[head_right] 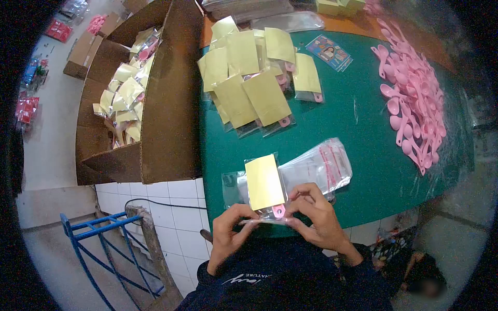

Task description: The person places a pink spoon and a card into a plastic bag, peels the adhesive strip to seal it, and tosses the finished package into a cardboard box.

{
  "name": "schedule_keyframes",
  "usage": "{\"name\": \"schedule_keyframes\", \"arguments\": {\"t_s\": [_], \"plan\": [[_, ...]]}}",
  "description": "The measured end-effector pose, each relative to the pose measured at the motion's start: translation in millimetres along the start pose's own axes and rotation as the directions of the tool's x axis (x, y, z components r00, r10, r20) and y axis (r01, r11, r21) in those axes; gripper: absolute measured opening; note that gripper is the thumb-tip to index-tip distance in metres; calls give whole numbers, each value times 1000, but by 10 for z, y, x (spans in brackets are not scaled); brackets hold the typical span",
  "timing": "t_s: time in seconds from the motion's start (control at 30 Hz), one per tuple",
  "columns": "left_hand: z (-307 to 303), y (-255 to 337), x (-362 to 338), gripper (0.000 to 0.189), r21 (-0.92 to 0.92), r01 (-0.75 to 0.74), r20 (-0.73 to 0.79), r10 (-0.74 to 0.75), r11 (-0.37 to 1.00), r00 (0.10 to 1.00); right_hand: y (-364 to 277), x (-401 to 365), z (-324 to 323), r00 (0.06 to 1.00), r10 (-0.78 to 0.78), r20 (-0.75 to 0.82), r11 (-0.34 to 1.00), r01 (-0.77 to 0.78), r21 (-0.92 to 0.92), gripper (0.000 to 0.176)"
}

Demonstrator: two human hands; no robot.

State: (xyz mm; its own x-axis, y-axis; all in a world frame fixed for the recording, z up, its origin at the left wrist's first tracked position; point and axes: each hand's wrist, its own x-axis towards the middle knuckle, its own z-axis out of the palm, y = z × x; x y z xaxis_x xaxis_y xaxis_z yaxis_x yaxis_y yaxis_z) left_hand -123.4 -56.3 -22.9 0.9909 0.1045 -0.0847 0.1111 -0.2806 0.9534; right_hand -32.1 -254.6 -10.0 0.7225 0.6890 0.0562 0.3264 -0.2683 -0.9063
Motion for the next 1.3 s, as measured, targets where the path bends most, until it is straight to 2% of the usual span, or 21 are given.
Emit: {"name": "schedule_keyframes", "arguments": {"t_s": [0.1, 0.2, 0.3, 0.5, 0.57, 0.67, 0.77, 0.87, 0.97, 1.1, 1.17, 1.23, 1.27, 1.3], "plan": [[89, 44, -15, 11, -14, 18, -72, -19, 1000, 997, 17, -60, 126, 956, 292, -23, 911, -270, 311, 11], [145, 48, -48, 8, -51, 74, -97, -78, 996, 992, 36, -62, 209, 897, 441, 10, 751, -375, 543, 9], [207, 23, -68, 7, -82, 138, -152, -149, 987, 977, 4, -44, 243, 862, 505, -45, 749, -412, 519, 9], [257, 4, -95, 11, -190, 205, -199, -242, 960, 950, -17, -12, 281, 842, 530, -97, 748, -411, 521, 12], [287, -40, -124, 15, -242, 238, -175, -283, 941, 943, 7, -14, 293, 844, 525, -113, 751, -397, 528, 12], [341, 27, -95, 20, -433, 260, -208, -377, 863, 902, 9, -12, 303, 845, 519, -130, 750, -377, 544, 12], [380, -14, -118, 16, -455, 204, -243, -342, 867, 908, 9, -23, 318, 853, 505, -130, 754, -362, 548, 12], [358, -71, -146, 15, -366, 196, -200, -283, 910, 938, -28, -12, 322, 862, 495, -109, 766, -373, 523, 20], [307, -9, -118, 24, -221, 194, -207, -241, 956, 948, -56, -16, 306, 868, 490, -85, 784, -395, 479, 31], [191, 94, -40, 38, -102, 98, -166, -114, 990, 979, -130, 50, 172, 887, 460, -43, 819, -405, 407, 37], [72, 203, 104, 41, -9, 19, -133, -20, 1000, 991, -167, 199, 31, 950, 287, -119, 931, -248, 270, 39], [-74, 399, 367, 48, 19, -46, -152, 48, 999, 987, -326, 445, -202, 977, 128, -172, 985, -105, 134, 46], [-147, 430, 551, 51, 10, -102, -169, 102, 995, 980, -238, 572, -264, 978, 4, -208, 988, 29, 153, 51], [-233, 458, 695, 54, 3, -160, -190, 158, 987, 969, -229, 643, -368, 978, -35, -206, 999, 35, -7, 51]]}}
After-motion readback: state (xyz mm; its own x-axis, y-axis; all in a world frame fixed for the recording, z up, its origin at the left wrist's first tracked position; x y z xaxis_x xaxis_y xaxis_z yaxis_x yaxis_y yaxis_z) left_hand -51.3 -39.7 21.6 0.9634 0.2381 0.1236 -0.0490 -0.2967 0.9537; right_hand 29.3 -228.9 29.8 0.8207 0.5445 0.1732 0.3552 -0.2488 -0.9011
